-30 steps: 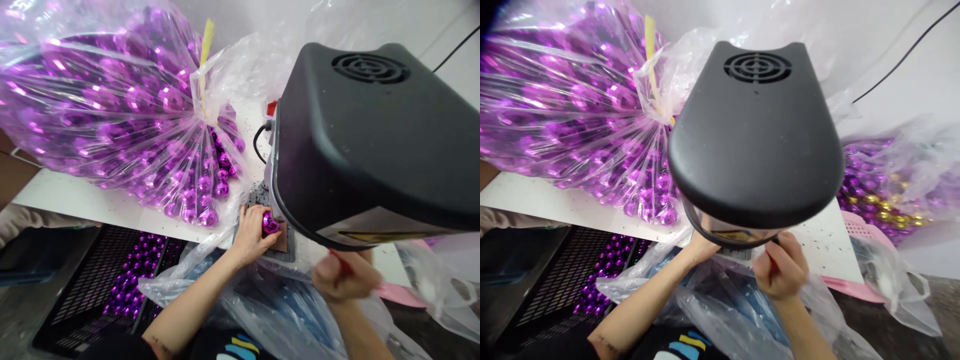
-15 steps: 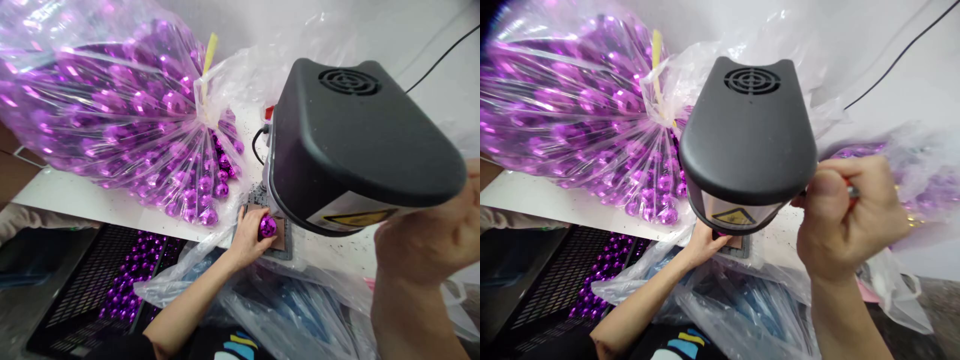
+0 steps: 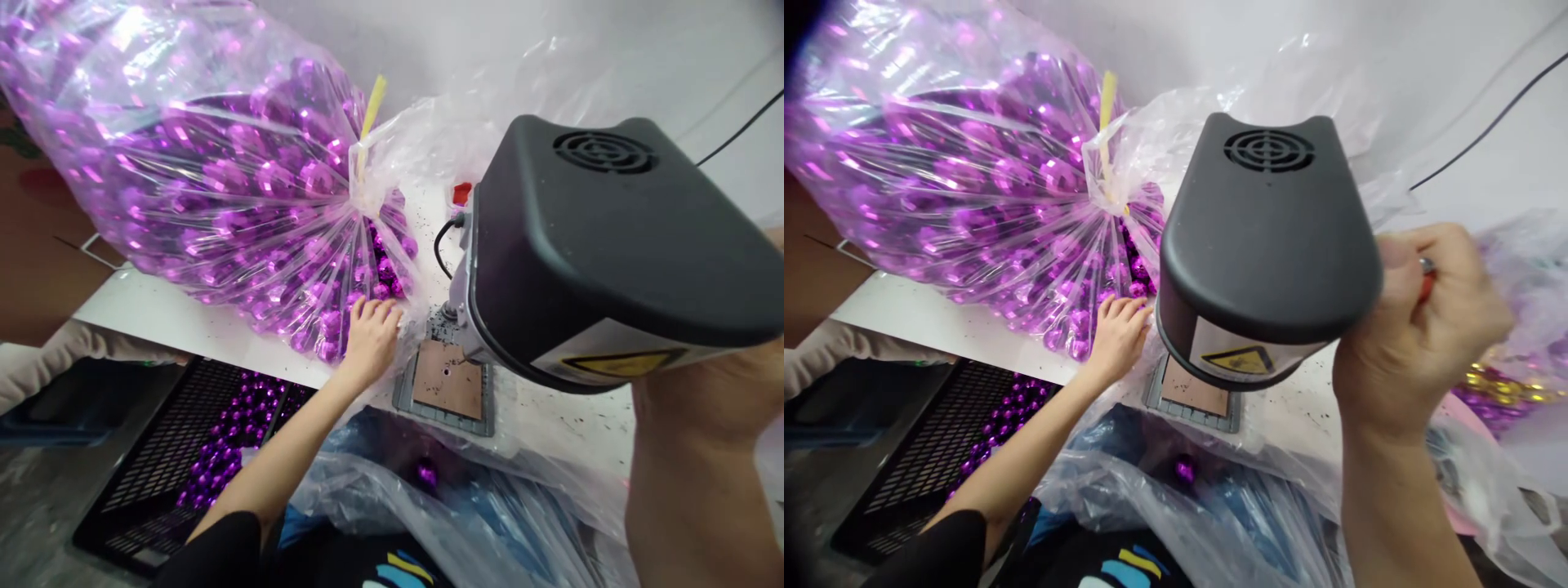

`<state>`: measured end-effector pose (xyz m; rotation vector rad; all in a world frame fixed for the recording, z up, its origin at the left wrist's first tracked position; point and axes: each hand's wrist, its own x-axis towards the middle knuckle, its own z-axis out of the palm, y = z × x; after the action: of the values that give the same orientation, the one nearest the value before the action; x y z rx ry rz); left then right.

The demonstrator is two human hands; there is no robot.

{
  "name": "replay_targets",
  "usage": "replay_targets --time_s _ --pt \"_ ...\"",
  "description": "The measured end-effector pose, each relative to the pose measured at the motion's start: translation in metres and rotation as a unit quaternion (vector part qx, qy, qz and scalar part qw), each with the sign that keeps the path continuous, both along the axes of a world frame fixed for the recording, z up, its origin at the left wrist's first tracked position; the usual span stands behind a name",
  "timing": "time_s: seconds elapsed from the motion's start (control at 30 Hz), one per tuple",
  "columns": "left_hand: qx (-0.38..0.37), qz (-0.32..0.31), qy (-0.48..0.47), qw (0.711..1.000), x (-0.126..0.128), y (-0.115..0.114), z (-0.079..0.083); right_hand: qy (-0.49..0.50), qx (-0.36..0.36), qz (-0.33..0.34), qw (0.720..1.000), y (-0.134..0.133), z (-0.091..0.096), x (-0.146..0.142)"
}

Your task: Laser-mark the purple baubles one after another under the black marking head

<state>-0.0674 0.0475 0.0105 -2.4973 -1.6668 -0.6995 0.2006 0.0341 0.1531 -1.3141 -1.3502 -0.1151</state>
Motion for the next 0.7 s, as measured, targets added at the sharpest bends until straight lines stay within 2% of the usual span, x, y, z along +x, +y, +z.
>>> replay_targets --time_s 0.1,0.17,0.47,0.53,0.6,0.63,0.67,0.7 --pt "-0.034 0.063 0.149 0.986 -0.004 0.03 0.002 0.015 0.025 0.027 0.999 0.003 0.001 -0.001" --pt "-0.048 0.075 0.187 0.978 -0.007 0.037 0.002 0.016 0.033 0.031 0.999 0.004 0.0 -0.001" --pt "-0.037 0.039 0.167 0.985 -0.01 0.03 -0.004 0.032 0.032 0.034 0.998 0.004 0.003 -0.003" --pt "-0.038 0.018 0.095 0.995 -0.006 0.022 0.0 0.033 0.034 0.036 0.998 0.004 0.003 -0.004" --pt "-0.051 -0.005 -0.046 0.998 -0.002 0.01 0.007 0.034 0.039 0.038 0.998 0.004 0.003 -0.004" --pt "-0.071 -0.017 -0.142 0.987 0.0 0.002 0.01 0.034 0.041 0.039 0.998 0.004 0.002 -0.005" --pt "-0.103 -0.026 -0.249 0.963 0.002 -0.006 0.012 0.034 0.044 0.039 0.998 0.004 0.003 -0.005" --pt "-0.148 -0.033 -0.356 0.922 0.004 -0.014 0.013 0.033 0.045 0.04 0.998 0.004 0.003 -0.005"
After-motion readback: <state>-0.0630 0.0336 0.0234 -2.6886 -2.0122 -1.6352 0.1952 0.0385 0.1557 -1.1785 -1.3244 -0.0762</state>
